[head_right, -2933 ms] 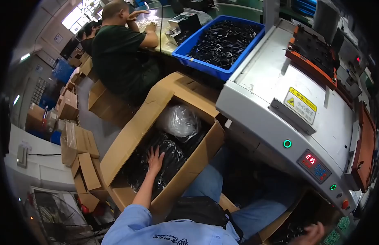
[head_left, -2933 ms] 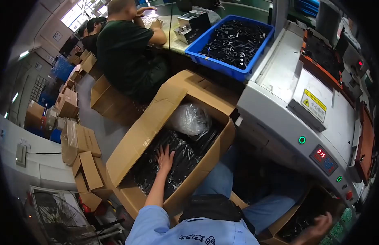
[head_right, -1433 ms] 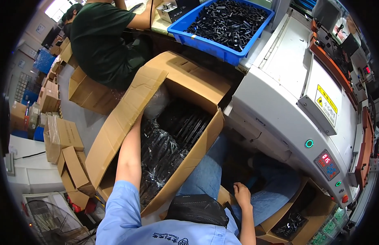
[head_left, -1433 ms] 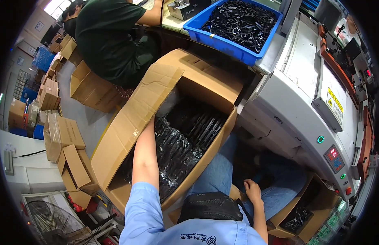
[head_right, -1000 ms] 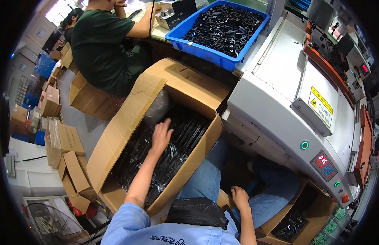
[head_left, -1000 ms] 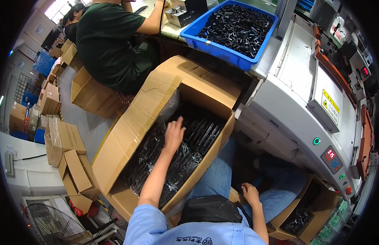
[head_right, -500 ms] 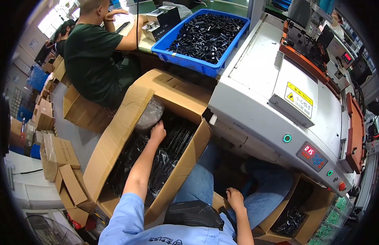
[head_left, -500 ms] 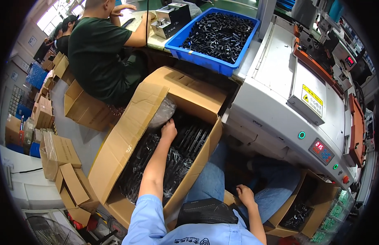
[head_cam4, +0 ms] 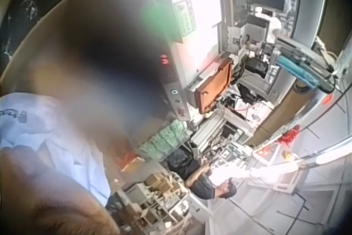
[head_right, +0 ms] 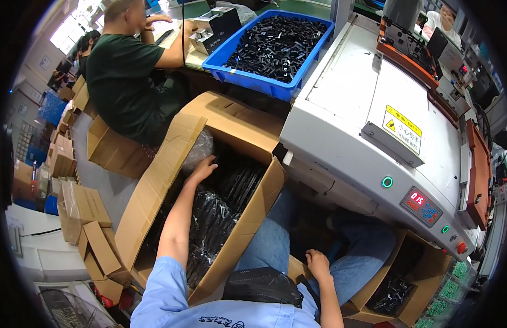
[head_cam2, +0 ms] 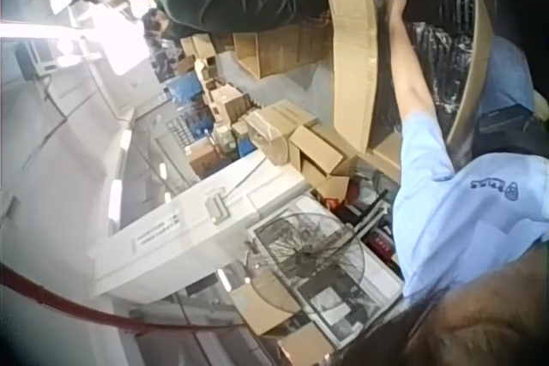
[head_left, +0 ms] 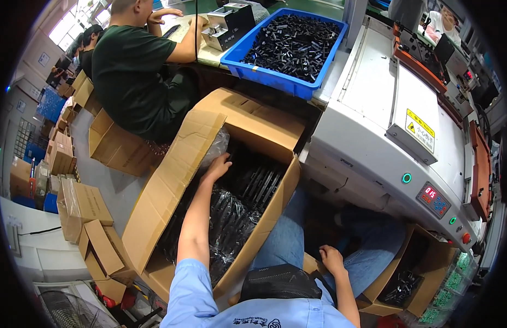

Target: Assembling electronic components using a pneumatic press machine on a factory production line.

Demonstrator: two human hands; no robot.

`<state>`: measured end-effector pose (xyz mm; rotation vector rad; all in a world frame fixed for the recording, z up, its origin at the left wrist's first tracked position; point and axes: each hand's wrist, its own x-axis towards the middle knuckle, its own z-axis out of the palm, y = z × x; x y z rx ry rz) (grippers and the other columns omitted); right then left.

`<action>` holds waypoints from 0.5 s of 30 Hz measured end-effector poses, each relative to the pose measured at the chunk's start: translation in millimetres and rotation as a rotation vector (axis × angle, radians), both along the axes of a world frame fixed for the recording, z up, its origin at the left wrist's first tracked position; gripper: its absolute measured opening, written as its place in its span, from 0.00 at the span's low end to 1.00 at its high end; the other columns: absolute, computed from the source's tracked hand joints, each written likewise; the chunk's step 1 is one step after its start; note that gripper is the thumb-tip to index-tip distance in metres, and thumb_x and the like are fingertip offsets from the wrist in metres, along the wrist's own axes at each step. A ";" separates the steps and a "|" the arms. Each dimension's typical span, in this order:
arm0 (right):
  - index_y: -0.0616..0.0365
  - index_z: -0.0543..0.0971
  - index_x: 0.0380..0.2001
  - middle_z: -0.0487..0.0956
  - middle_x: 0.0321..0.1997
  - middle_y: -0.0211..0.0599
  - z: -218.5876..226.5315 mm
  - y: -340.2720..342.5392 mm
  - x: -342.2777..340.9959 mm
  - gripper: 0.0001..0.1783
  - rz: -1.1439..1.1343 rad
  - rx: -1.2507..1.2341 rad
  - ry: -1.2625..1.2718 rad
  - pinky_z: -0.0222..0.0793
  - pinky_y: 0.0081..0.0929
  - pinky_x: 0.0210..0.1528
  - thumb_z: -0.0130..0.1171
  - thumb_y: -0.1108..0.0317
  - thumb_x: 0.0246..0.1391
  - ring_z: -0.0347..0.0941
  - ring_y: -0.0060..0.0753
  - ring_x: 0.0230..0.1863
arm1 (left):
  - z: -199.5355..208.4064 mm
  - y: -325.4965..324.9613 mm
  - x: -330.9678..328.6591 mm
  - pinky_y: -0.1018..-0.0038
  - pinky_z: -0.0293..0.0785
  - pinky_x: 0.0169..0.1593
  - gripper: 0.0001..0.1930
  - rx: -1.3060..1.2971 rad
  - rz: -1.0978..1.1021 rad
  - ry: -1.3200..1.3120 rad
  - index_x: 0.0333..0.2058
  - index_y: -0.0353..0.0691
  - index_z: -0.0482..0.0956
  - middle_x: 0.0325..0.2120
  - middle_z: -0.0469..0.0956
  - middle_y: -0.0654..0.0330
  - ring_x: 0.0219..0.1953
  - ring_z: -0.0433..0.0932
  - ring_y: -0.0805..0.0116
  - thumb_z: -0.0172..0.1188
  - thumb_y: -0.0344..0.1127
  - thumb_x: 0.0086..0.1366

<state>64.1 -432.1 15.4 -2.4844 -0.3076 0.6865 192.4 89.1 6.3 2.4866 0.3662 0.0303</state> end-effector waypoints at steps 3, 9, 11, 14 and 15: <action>0.59 0.78 0.36 0.78 0.38 0.47 -2.4 -1.3 -0.7 0.11 0.001 -0.004 0.009 0.69 0.38 0.44 0.51 0.65 0.54 0.74 0.49 0.41 | 6.5 -11.0 2.5 0.63 0.69 0.50 0.18 -0.044 -0.072 0.069 0.43 0.34 0.72 0.41 0.75 0.42 0.47 0.72 0.46 0.58 0.35 0.55; 0.59 0.78 0.36 0.78 0.38 0.48 -1.0 2.2 -0.3 0.11 0.017 0.004 0.003 0.69 0.38 0.44 0.51 0.66 0.54 0.74 0.49 0.41 | -13.4 -51.6 -15.7 0.61 0.65 0.54 0.24 -0.076 -0.044 0.024 0.46 0.31 0.68 0.43 0.72 0.37 0.50 0.69 0.43 0.57 0.44 0.59; 0.59 0.78 0.36 0.78 0.38 0.48 -2.3 -2.3 -1.8 0.11 0.000 -0.010 0.000 0.69 0.38 0.43 0.51 0.66 0.54 0.74 0.49 0.41 | -16.7 -77.7 -18.7 0.60 0.57 0.59 0.32 0.079 -0.014 0.168 0.51 0.29 0.66 0.49 0.68 0.36 0.56 0.63 0.43 0.48 0.55 0.63; 0.58 0.78 0.36 0.78 0.38 0.48 -2.4 -3.6 -3.5 0.11 -0.004 -0.010 -0.006 0.69 0.38 0.43 0.51 0.66 0.54 0.74 0.50 0.41 | -12.1 -83.0 -29.7 0.61 0.54 0.61 0.31 -0.158 0.016 0.182 0.53 0.31 0.65 0.50 0.68 0.39 0.57 0.62 0.44 0.47 0.54 0.63; 0.58 0.78 0.36 0.78 0.38 0.47 -2.7 -4.4 -4.2 0.11 -0.007 -0.011 -0.007 0.69 0.39 0.43 0.51 0.66 0.53 0.74 0.50 0.41 | -9.4 -82.5 -32.3 0.62 0.53 0.62 0.31 -0.124 -0.022 0.204 0.54 0.32 0.64 0.52 0.67 0.40 0.58 0.61 0.45 0.49 0.53 0.62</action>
